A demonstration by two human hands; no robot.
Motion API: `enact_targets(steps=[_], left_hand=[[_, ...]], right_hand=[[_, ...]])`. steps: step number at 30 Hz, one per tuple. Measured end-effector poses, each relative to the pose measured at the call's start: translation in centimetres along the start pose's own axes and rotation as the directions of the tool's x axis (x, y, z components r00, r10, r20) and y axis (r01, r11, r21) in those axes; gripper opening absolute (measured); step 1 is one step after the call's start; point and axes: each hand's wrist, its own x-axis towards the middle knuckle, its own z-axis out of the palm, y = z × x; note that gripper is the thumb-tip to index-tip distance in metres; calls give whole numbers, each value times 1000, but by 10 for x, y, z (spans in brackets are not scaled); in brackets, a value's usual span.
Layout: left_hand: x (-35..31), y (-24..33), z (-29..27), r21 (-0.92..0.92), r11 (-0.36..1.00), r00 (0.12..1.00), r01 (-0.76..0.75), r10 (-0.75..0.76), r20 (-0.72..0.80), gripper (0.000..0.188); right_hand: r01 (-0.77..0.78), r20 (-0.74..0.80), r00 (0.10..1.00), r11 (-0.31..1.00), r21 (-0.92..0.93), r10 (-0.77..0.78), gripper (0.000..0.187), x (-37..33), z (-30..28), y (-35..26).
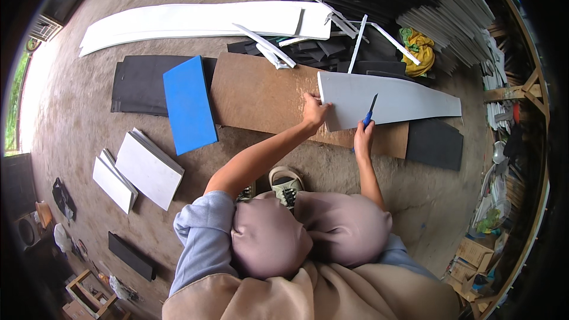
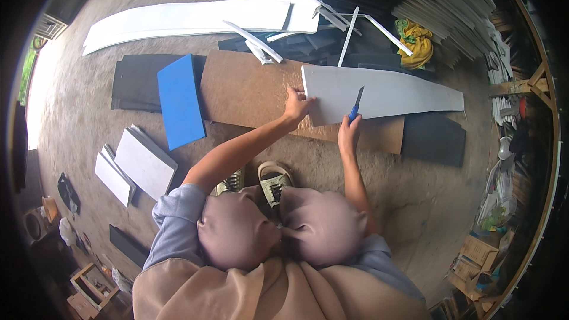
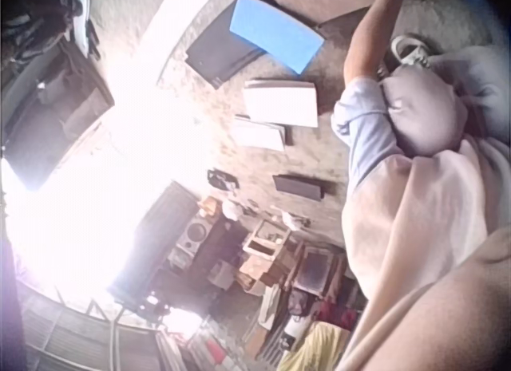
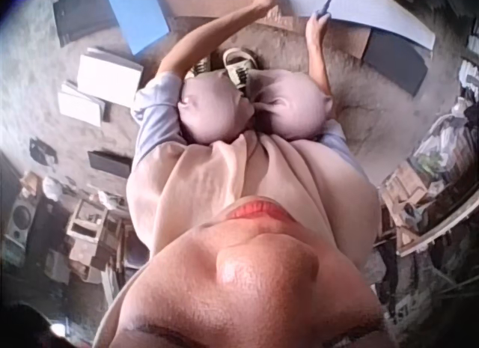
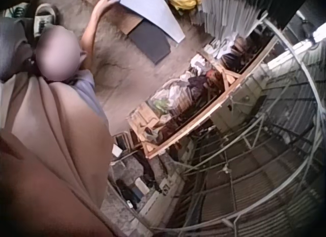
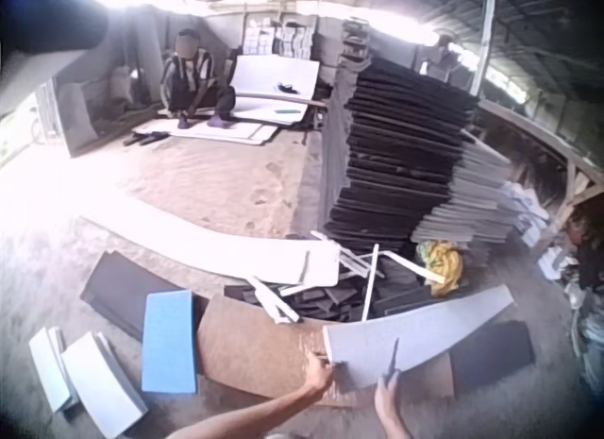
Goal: The person sits on the floor and uses a blue utility knife to cut white foam sheets to size, using a blue folder as a template. They repeatedly align the template, score the foam, and snap off the cut pieces, stacking the finished sheets.
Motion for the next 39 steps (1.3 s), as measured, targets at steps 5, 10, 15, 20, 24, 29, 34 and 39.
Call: enact_targets(steps=[5, 10, 15, 20, 24, 29, 34, 39], left_hand=[[-10, 1, -38, 42, 999, 998, -28, 30, -47, 44], [-1, -20, -147, 25, 999, 948, 39, -29, -317, 40], [1, -16, -265, 392, 918, 835, 67, 163, -525, 40], [-47, -24, -294, 543, 821, 655, 176, 314, -687, 35], [-76, -43, -268, -165, 914, 352, 370, -302, -886, 45], [-75, -39, -265, -869, 489, 450, -74, -762, -467, 44], [-76, -49, -298, -377, 888, 505, -263, -206, -838, 43], [-103, 11, -353, 341, 798, 185, -496, 481, -857, 27]], right_hand=[[30, -47, 999, 999, 40, -28, 22, 7, -15, -35], [180, 108, 978, 984, 12, -180, 21, 16, 22, -57], [446, 347, 849, 893, -61, -400, 25, 4, 86, -87], [662, 512, 690, 732, -162, -511, 43, -15, 132, -105], [683, 536, 694, 675, -279, -481, 57, -24, 146, -111], [681, 495, 714, 655, -326, -496, 66, -18, 151, -100], [694, 501, 699, 654, -302, -510, 67, -18, 157, -98], [703, 503, 688, 652, -283, -523, 62, -21, 155, -96]])
